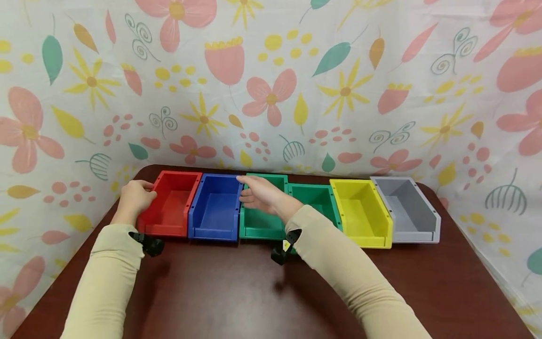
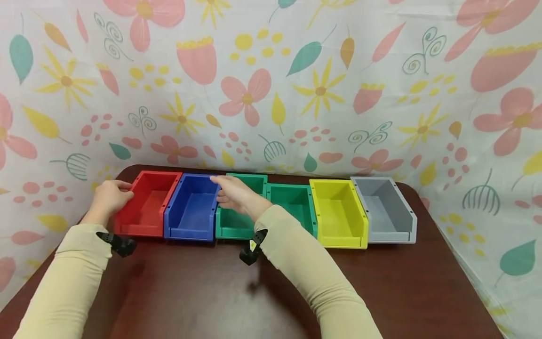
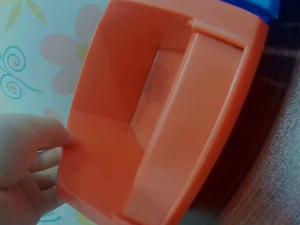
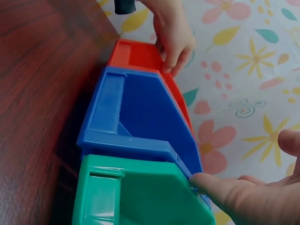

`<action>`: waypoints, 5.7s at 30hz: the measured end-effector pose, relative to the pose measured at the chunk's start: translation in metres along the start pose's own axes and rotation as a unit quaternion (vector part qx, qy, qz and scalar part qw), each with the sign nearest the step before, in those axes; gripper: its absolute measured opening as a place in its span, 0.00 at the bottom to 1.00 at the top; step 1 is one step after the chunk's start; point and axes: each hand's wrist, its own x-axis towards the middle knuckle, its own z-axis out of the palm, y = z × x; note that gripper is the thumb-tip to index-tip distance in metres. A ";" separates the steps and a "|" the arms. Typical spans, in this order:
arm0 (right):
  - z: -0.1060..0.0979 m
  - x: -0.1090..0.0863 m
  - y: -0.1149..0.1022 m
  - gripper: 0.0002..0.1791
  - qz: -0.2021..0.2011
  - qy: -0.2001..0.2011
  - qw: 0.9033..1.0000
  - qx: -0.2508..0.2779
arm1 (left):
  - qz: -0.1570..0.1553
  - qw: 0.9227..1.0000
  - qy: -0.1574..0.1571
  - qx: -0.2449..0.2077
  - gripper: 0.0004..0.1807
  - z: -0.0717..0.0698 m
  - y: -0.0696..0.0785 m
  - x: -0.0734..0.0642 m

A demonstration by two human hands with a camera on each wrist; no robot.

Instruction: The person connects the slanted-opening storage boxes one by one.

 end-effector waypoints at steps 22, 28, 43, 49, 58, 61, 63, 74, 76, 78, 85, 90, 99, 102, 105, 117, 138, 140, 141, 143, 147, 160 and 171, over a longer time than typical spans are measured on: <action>0.015 0.009 0.007 0.33 -0.063 0.103 0.974 -0.190 | 0.020 1.000 -0.006 -0.006 0.23 -0.004 -0.014 0.001; 0.030 0.023 0.002 0.10 -0.046 0.169 0.928 -0.328 | 0.020 1.000 0.006 0.000 0.23 -0.007 -0.016 0.001; 0.044 0.044 0.000 0.26 0.008 0.202 0.876 -0.438 | 0.019 1.000 0.017 -0.005 0.23 -0.008 -0.015 -0.003; 0.036 0.039 -0.002 0.25 0.006 0.204 0.887 -0.415 | 0.010 1.000 0.027 -0.006 0.22 -0.007 -0.010 -0.002; 0.022 0.037 0.005 0.10 -0.001 0.208 0.918 -0.338 | -0.003 1.000 0.021 -0.018 0.22 -0.002 -0.013 0.000; 0.020 0.037 0.008 0.10 -0.008 0.201 0.931 -0.304 | -0.005 1.000 0.019 -0.020 0.22 -0.002 -0.015 -0.001; 0.017 0.038 0.008 0.21 -0.013 0.199 0.936 -0.289 | -0.005 1.000 0.019 -0.025 0.22 -0.001 -0.014 0.000; 0.019 0.036 0.003 0.28 0.005 0.217 0.947 -0.237 | -0.010 0.999 0.025 -0.034 0.22 0.000 -0.012 0.000; 0.020 0.035 0.004 0.28 0.008 0.215 0.950 -0.226 | -0.013 0.999 0.022 -0.033 0.22 0.000 -0.013 -0.001; 0.020 0.036 0.005 0.28 0.011 0.211 0.953 -0.218 | -0.014 0.999 0.020 -0.032 0.22 -0.001 -0.014 -0.001; 0.018 0.041 0.004 0.29 0.006 0.208 0.952 -0.224 | -0.003 0.999 0.026 -0.045 0.22 -0.001 -0.014 0.001; 0.017 0.042 0.004 0.28 0.011 0.207 0.953 -0.221 | 0.004 0.998 0.037 -0.052 0.22 0.001 -0.016 -0.001; 0.013 0.040 0.000 0.27 0.016 0.184 0.963 -0.197 | 0.014 0.997 0.042 -0.061 0.22 0.001 -0.021 -0.001; 0.012 0.041 -0.001 0.27 0.021 0.177 0.964 -0.195 | 0.017 0.997 0.041 -0.067 0.22 0.001 -0.023 -0.002; 0.011 0.041 -0.001 0.27 0.023 0.172 0.965 -0.195 | 0.020 0.996 0.041 -0.072 0.22 0.002 -0.024 -0.003; 0.009 0.041 -0.005 0.26 0.025 0.177 0.964 -0.195 | 0.010 0.995 0.040 -0.090 0.22 0.004 -0.022 -0.004; 0.025 0.035 -0.036 0.26 -0.009 0.218 0.916 -0.337 | 0.018 0.994 0.051 -0.093 0.21 0.007 -0.018 -0.005; 0.027 0.034 -0.040 0.24 -0.004 0.212 0.913 -0.350 | 0.019 0.994 0.051 -0.090 0.21 0.007 -0.018 -0.004; 0.028 0.033 -0.042 0.22 -0.002 0.208 0.911 -0.356 | 0.021 0.995 0.052 -0.087 0.21 0.008 -0.017 -0.004; 0.029 0.033 -0.044 0.18 -0.002 0.201 0.908 -0.368 | 0.026 0.995 0.052 -0.078 0.21 0.008 -0.017 -0.002; 0.028 0.034 -0.042 0.19 -0.005 0.200 0.907 -0.372 | 0.032 0.996 0.052 -0.066 0.21 0.008 -0.015 0.000; 0.023 0.035 -0.029 0.26 -0.038 0.200 0.881 -0.426 | 0.025 0.996 0.035 -0.083 0.22 0.007 -0.014 0.000; 0.039 0.042 -0.017 0.41 -0.184 0.158 0.752 -0.613 | 0.028 0.995 0.049 -0.077 0.22 0.011 -0.016 -0.001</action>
